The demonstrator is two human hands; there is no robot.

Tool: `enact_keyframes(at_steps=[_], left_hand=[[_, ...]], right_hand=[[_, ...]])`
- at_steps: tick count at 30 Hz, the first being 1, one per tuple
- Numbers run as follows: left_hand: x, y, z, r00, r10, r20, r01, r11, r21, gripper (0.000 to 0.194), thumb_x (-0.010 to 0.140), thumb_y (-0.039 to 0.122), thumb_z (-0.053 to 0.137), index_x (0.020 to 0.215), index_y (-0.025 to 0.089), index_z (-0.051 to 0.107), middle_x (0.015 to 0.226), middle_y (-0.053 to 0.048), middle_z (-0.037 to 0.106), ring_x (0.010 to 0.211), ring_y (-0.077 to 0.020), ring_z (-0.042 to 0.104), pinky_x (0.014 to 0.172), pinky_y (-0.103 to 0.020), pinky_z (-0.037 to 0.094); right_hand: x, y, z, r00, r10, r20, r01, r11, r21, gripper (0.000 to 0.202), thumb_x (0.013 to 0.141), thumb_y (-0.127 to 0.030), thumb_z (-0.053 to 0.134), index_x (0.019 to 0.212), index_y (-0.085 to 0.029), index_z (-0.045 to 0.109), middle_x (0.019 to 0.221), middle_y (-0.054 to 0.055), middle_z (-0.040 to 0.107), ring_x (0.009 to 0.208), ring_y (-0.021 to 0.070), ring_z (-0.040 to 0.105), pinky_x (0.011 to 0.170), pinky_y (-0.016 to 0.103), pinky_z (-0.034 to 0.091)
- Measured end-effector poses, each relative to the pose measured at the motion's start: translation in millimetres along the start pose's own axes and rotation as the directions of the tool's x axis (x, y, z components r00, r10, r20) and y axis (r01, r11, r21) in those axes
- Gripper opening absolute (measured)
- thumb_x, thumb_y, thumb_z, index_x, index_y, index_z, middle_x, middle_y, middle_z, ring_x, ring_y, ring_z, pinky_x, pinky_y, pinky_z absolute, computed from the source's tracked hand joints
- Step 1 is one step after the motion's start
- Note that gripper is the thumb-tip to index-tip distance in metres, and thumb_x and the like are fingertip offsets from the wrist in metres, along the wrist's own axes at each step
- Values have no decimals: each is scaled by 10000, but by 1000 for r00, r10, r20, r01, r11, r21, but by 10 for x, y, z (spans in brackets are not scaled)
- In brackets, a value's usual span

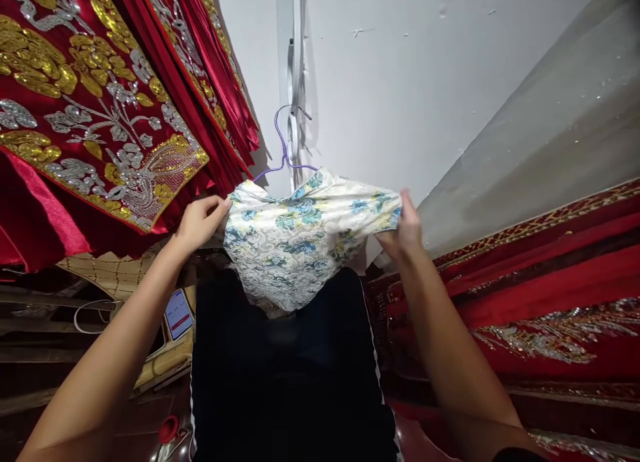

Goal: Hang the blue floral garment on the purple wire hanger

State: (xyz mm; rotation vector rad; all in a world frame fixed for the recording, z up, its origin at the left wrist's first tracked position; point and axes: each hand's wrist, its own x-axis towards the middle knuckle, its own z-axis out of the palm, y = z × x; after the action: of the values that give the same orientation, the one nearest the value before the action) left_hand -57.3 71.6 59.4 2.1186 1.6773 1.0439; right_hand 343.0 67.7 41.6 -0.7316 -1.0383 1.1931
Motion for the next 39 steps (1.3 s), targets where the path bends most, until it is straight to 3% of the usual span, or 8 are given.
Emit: enact_keyframes(at_steps=[6,12,16,23,28,31,35,39], left_hand=[[-142,-343,81,1000,-19,15,18,995,100,347,947,485,488,943,187,665,773,-20,641,718,-183,564,667,-276,415],[-69,202,29,971,165,-174,-158,986,51,460,950,480,531,1321,213,582,1301,-109,626,1183,-256,586,998,-384,472],[-48,600,-12,960,-16,-279,-59,964,-259,503,986,606,395,1217,216,614,1182,-121,633,1084,-248,626,889,-387,530],[-381,900,-179,962,-124,243,265,639,-722,328,905,527,616,795,226,546,662,5,467,553,-137,523,578,-334,519],[-664,1067,-426,765,48,643,446,680,-582,574,870,693,561,546,229,462,492,26,288,386,-95,255,367,-289,266],[-657,1075,-518,702,112,703,448,697,-559,565,872,711,537,574,230,519,503,25,261,413,-105,235,383,-276,174],[-451,972,-470,884,41,465,255,791,-556,329,923,552,584,818,241,596,565,10,434,456,-122,373,423,-279,319],[-289,814,-321,983,120,142,-37,874,-485,403,883,454,653,1214,255,542,1132,-95,660,935,-221,666,803,-375,573]], right_hand=[[55,-188,-32,987,-127,-96,77,910,-408,505,825,-718,618,983,-240,666,979,107,708,1000,308,685,737,424,590],[174,-458,532,934,-357,-29,276,769,-577,575,908,-760,450,961,-221,641,869,82,629,902,258,648,702,371,555],[-308,-397,941,947,-227,226,318,750,-580,507,989,-649,409,884,-223,662,748,39,593,702,178,603,637,323,524],[-921,-155,970,424,82,902,501,808,-310,552,734,-535,828,1184,-234,720,1208,87,700,1065,237,669,957,369,531],[-395,-40,658,819,-1,574,433,657,-617,551,892,-452,692,1416,-331,572,1438,82,565,1321,286,534,1103,520,432],[-223,37,573,872,2,490,385,616,-687,483,887,-494,682,1330,-306,637,1349,80,607,1250,284,569,1028,466,485],[-283,-2,492,826,234,513,206,722,-661,431,935,-562,582,728,-202,698,639,-7,584,570,134,567,542,274,479],[-322,-161,240,969,121,214,22,824,-566,376,876,-543,663,731,-198,702,605,-5,601,495,135,555,415,250,403]])
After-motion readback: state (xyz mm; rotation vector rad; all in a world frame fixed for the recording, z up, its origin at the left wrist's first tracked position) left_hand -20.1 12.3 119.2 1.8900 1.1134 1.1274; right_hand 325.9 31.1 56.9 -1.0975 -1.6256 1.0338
